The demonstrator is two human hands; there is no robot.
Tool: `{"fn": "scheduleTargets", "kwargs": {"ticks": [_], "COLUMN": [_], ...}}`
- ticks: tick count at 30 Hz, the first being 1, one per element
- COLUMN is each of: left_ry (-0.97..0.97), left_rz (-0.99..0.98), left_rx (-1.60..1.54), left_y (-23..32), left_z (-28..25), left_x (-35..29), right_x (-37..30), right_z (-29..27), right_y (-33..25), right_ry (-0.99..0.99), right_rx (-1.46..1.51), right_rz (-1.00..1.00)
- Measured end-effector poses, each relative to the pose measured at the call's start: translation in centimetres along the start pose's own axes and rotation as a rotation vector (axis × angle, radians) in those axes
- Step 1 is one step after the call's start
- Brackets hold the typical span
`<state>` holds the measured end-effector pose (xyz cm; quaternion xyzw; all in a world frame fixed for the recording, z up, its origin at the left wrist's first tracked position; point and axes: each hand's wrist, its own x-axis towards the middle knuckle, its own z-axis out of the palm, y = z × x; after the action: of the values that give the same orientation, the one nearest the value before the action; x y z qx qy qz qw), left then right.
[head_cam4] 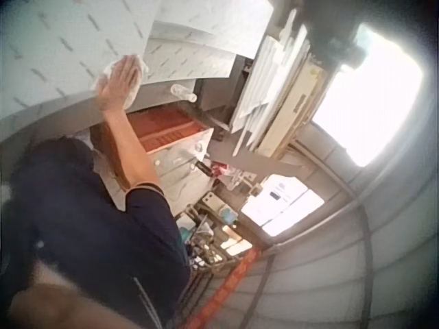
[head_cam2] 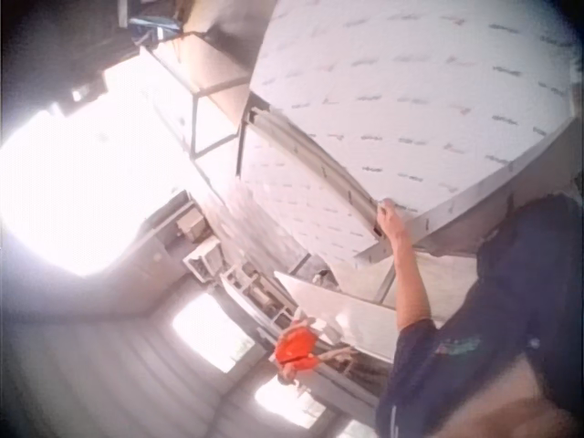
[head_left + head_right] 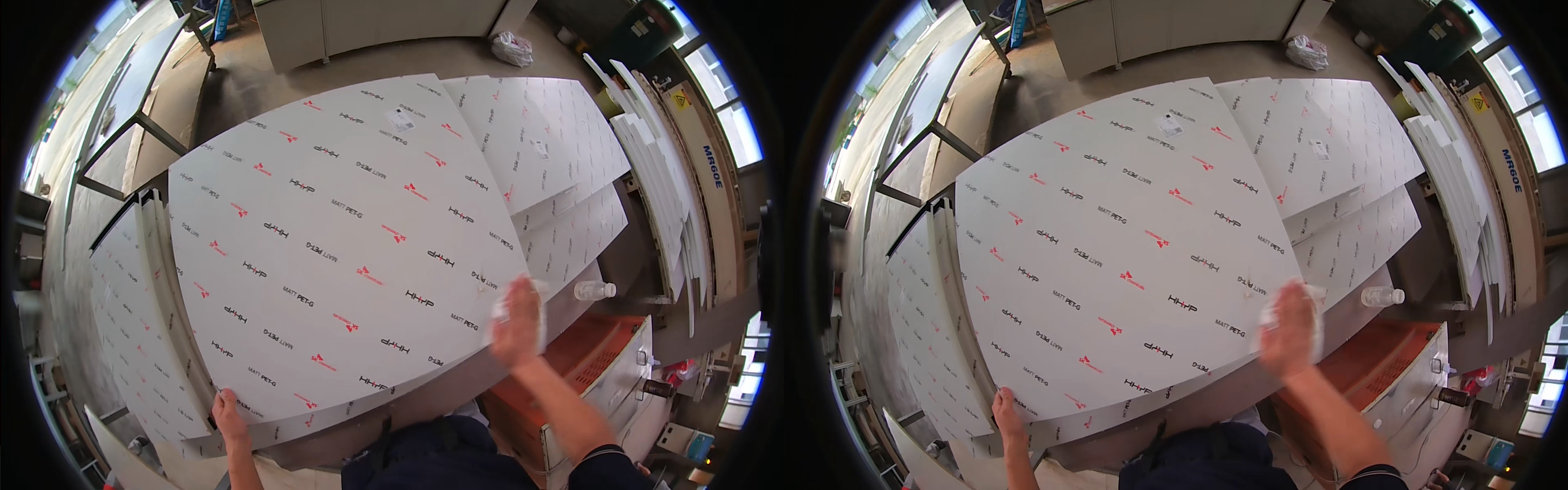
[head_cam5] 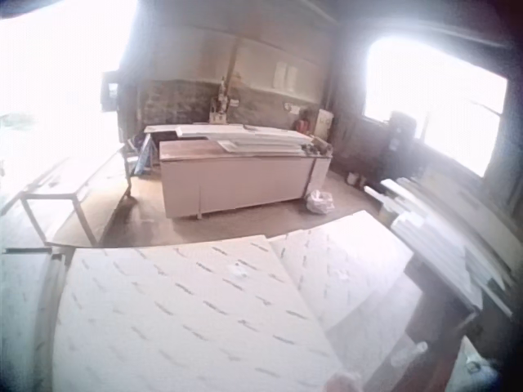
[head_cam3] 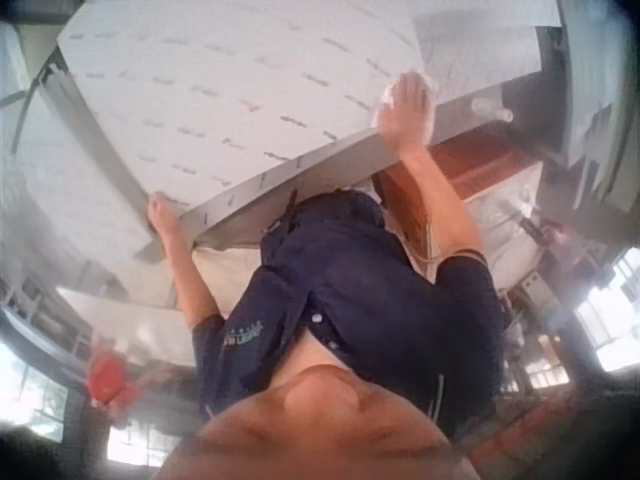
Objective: The person wipes a large white panel with a cloth, peels protective film from another panel using a small blade, and cleans the edges and surfaces of the stack.
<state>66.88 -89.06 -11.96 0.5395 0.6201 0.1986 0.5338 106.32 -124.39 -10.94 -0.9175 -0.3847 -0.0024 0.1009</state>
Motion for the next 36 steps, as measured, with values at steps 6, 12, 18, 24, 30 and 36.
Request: {"fn": "scheduleTargets", "kwargs": {"ticks": [6,12,18,24,30,36], "left_ry": [-0.025,-0.05,-0.018,-0.084,-0.143,-0.22], "left_rz": [-0.057,0.013,0.012,-0.041,-0.176,-0.287], "left_rx": [-0.022,0.059,0.001,-0.05,-0.209,-0.34], "left_y": [1.4,-1.2,0.3,-0.8,-0.5,0.2], "left_z": [0.9,-1.9,0.5,-1.8,-1.4,-1.8], "left_x": [-0.2,0.7,-0.1,0.9,0.6,0.1], "right_x": [-0.9,-2.5,-4.0,-1.6,0.9,-0.3], "right_z": [2.7,1.8,3.1,2.9,0.2,3.6], "right_y": [-20.1,-3.2,-7.6,-21.3,-8.2,-23.6], "right_ry": [-0.133,0.0,-0.012,-0.308,-0.039,-0.222], "right_rx": [0.307,0.095,0.23,0.624,0.291,0.324], "right_rz": [-0.453,-0.148,-0.23,-0.571,-0.433,-0.56]}}
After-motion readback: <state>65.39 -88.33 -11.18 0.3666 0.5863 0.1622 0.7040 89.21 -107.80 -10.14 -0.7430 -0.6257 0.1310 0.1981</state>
